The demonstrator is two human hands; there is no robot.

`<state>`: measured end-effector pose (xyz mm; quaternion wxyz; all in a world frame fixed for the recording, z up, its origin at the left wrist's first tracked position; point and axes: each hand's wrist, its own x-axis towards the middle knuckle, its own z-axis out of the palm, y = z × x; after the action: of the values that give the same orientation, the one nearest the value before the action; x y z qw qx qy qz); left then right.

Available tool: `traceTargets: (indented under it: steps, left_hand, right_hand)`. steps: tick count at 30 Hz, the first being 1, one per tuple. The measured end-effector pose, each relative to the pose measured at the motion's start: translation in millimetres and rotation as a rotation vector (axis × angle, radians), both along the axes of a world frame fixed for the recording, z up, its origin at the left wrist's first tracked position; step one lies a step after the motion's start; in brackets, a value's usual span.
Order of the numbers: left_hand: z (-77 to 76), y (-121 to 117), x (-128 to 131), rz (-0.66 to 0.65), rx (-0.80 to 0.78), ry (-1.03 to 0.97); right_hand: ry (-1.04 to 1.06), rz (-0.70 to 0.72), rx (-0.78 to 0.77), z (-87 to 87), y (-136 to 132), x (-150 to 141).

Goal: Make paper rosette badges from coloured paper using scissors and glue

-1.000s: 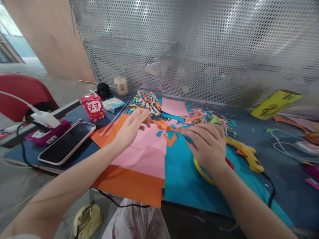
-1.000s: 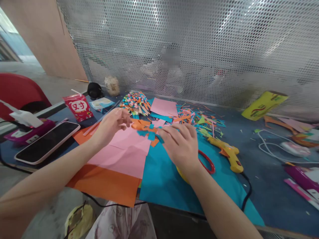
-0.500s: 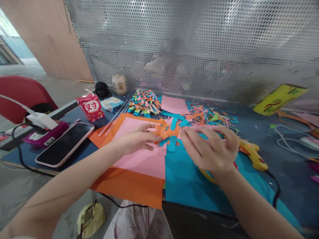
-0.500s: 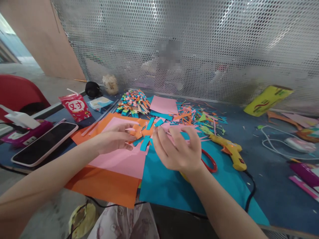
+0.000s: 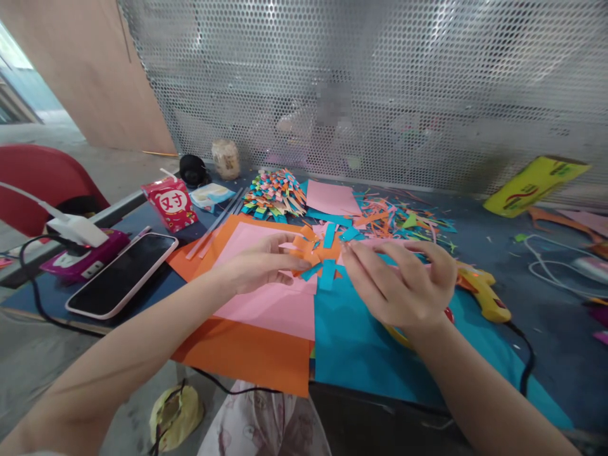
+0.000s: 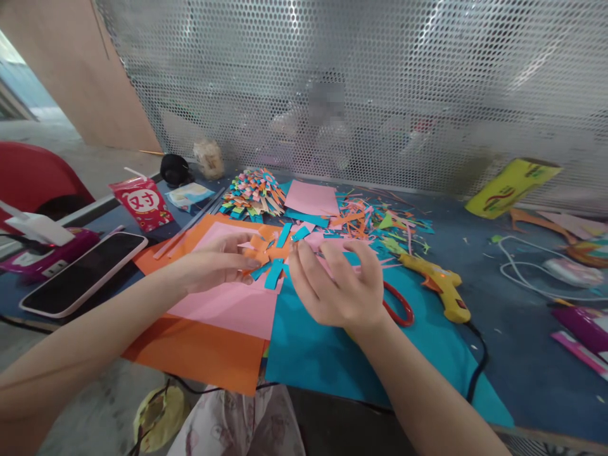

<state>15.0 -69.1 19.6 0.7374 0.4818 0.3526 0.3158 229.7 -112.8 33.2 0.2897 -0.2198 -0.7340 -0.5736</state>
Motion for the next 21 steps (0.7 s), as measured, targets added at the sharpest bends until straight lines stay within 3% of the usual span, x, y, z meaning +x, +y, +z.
traceTargets:
  steps: [4,15,21]
  left_hand:
    - [0.7,-0.7,1.6,-0.027,-0.048,-0.028]
    - [-2.5,-0.6,4.4,0.075,-0.007,-0.010]
    - [-1.3,0.1,3.1,0.034,0.033,-0.027]
  right_hand:
    - [0.018,-0.011,0.023,0.0,-0.8,-2.2]
    - [-0.035,-0.016,-0.006,-3.4,-3.1,-3.2]
    - [0.085,-0.014,-0.344,-4.4,-4.1,-3.8]
